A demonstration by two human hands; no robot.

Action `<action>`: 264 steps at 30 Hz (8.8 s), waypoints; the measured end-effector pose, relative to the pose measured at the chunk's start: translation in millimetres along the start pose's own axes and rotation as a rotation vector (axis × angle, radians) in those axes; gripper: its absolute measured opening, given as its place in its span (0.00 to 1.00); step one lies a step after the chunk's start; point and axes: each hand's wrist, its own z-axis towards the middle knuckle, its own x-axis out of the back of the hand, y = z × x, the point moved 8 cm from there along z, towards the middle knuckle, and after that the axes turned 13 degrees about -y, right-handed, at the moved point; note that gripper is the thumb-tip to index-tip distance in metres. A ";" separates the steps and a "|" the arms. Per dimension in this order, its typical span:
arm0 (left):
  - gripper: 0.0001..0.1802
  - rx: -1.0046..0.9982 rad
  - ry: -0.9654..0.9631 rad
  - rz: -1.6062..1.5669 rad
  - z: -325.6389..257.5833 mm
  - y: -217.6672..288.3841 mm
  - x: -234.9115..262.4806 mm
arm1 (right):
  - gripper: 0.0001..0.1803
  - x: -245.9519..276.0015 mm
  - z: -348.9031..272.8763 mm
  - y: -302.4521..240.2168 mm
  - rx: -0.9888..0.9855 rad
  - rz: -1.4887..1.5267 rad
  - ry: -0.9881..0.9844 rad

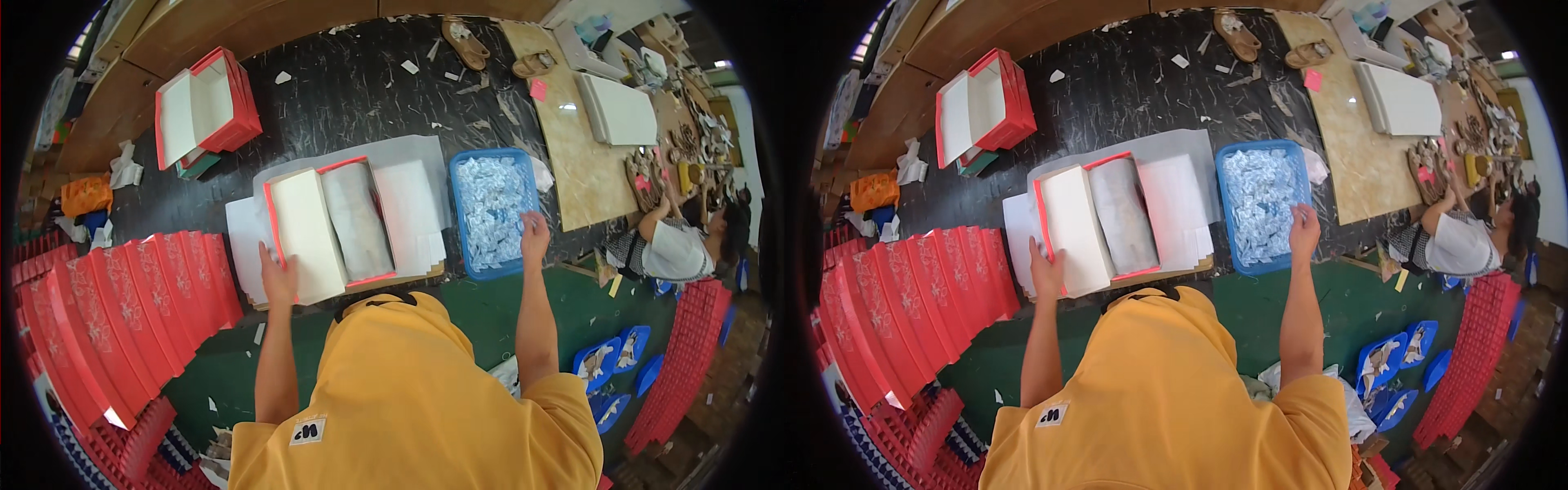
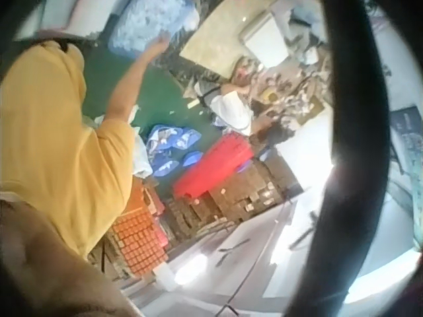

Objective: The person wraps shoes in paper by hand, places them into shoeboxes, covers each box with a lid, and stacks the packed shoeboxes.

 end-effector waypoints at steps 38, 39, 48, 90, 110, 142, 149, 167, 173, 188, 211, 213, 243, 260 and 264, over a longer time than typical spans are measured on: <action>0.53 -0.018 0.046 0.219 -88.2 149.0 -26.4 | 0.37 -288.4 -89.7 -198.3 0.740 -0.491 -0.824; 0.53 -0.067 0.153 0.244 -125.7 168.8 31.5 | 0.41 -292.0 -102.3 -192.6 0.773 -0.596 -0.921; 0.39 -0.080 0.561 0.481 -331.0 258.4 480.1 | 0.42 -304.1 -139.9 -227.9 0.868 -0.659 -0.924; 0.52 -0.279 0.016 0.318 7.1 27.3 -29.2 | 0.15 -343.8 -128.6 -213.0 0.050 -0.028 -1.026; 0.38 0.530 -0.264 -0.169 63.0 -19.1 -77.2 | 0.53 -138.4 465.9 -59.9 -0.372 -0.430 0.003; 0.41 0.303 0.007 -0.588 -8.9 -48.5 -65.8 | 0.38 -355.2 -176.2 -299.4 0.399 -0.350 -1.037; 0.40 0.277 0.103 -0.289 -1.4 -64.5 -67.8 | 0.17 -339.4 -81.7 -267.1 -0.041 -0.079 -0.975; 0.47 0.212 -0.105 -0.633 19.8 -11.2 -47.8 | 0.31 -372.9 -131.7 -257.0 -0.224 0.553 -1.395; 0.43 0.237 -0.419 -0.856 53.6 72.5 -4.6 | 0.51 -364.8 -126.5 -277.6 -0.807 1.242 -1.522; 0.20 -0.537 -0.012 0.572 154.1 250.7 183.3 | 0.40 -520.8 0.9 -384.3 -0.857 1.042 -1.449; 0.10 -0.778 -0.306 0.542 -91.1 75.1 -118.9 | 0.57 -323.2 -117.5 -365.0 0.097 -0.665 -0.960; 0.09 -0.756 -0.366 0.605 -83.4 75.6 -116.0 | 0.57 -324.6 -119.8 -349.6 0.102 -0.666 -0.877; 0.28 -0.144 -0.074 -0.460 24.0 -26.2 39.6 | 0.13 -77.9 9.9 -65.8 -0.299 0.793 -0.258; 0.59 -0.075 -0.106 0.794 -3.8 121.1 -139.3 | 0.32 -358.9 -81.6 -231.3 -0.484 0.603 -1.173; 0.57 -0.074 -0.044 0.692 -6.6 123.8 -127.4 | 0.18 -353.1 83.4 -219.4 0.289 0.277 -0.691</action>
